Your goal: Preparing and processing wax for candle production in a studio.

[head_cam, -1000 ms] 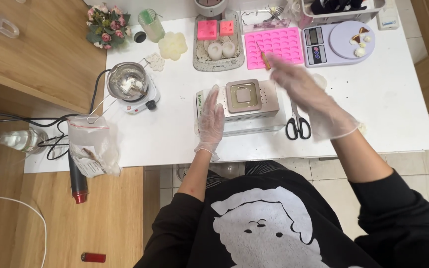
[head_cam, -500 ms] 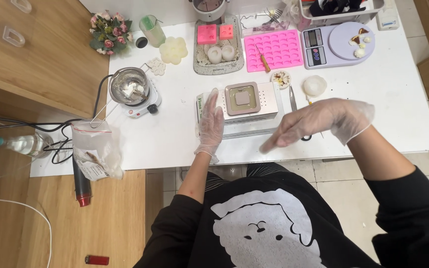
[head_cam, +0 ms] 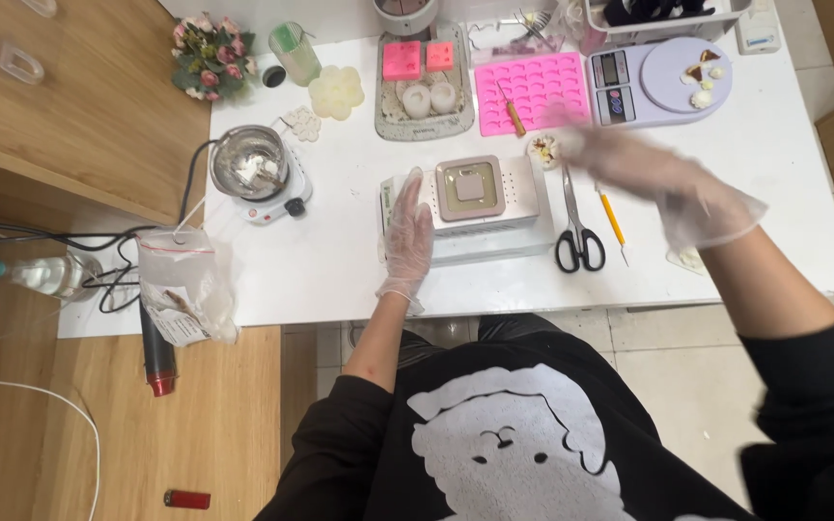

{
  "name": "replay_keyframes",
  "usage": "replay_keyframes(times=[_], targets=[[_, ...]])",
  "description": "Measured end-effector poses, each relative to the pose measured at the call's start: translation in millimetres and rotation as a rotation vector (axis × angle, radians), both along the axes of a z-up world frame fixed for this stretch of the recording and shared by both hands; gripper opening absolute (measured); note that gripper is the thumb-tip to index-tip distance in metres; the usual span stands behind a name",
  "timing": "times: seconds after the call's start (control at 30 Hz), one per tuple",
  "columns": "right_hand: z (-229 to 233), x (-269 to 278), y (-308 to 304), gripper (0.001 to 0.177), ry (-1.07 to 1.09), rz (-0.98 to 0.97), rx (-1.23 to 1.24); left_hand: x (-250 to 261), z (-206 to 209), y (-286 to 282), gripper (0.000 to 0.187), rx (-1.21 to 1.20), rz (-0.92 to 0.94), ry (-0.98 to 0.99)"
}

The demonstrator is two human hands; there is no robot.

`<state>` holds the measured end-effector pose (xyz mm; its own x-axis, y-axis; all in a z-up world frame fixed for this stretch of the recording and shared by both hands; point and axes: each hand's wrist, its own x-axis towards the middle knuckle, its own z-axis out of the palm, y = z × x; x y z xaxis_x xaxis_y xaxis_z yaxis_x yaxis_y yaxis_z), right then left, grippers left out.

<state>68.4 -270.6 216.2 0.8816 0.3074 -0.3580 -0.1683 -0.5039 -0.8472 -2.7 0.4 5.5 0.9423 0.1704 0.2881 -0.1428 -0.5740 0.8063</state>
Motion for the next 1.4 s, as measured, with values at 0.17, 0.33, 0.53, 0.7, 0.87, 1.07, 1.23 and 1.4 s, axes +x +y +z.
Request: replay_keyframes(times=[0.17,0.33,0.53,0.7,0.87,1.07,1.23,1.4], targets=[[-11.3,21.9,-8.2,0.065,0.240,0.667,-0.382,0.0,3.0,1.4,0.057,-0.014,-0.017,-0.003],[4.1,22.0,0.9,0.078,-0.111,0.125,0.074,2.3,-6.6,2.8,0.057,0.004,-0.006,-0.010],[7.4,20.1,7.0,0.066,0.217,0.617,-0.596,-1.1,-4.6,0.2,0.057,0.004,-0.001,0.024],[7.4,14.3,21.0,0.062,0.236,0.542,-0.454,-0.5,0.0,1.2,0.061,0.020,-0.010,-0.003],[16.6,9.2,21.3,0.063,0.061,0.406,-0.186,-1.8,0.7,-0.9,0.062,0.006,-0.010,0.016],[-30.5,29.2,-2.7,0.059,0.213,0.655,-0.470,-0.4,-1.7,0.4,0.061,0.030,-0.002,-0.017],[21.9,-8.2,18.6,0.059,-0.245,0.132,0.349,-3.8,11.7,0.1,0.060,-0.015,-0.018,-0.020],[-17.3,3.2,9.6,0.050,0.273,0.983,-0.086,-0.6,-1.1,0.3,0.059,0.035,-0.005,-0.064]])
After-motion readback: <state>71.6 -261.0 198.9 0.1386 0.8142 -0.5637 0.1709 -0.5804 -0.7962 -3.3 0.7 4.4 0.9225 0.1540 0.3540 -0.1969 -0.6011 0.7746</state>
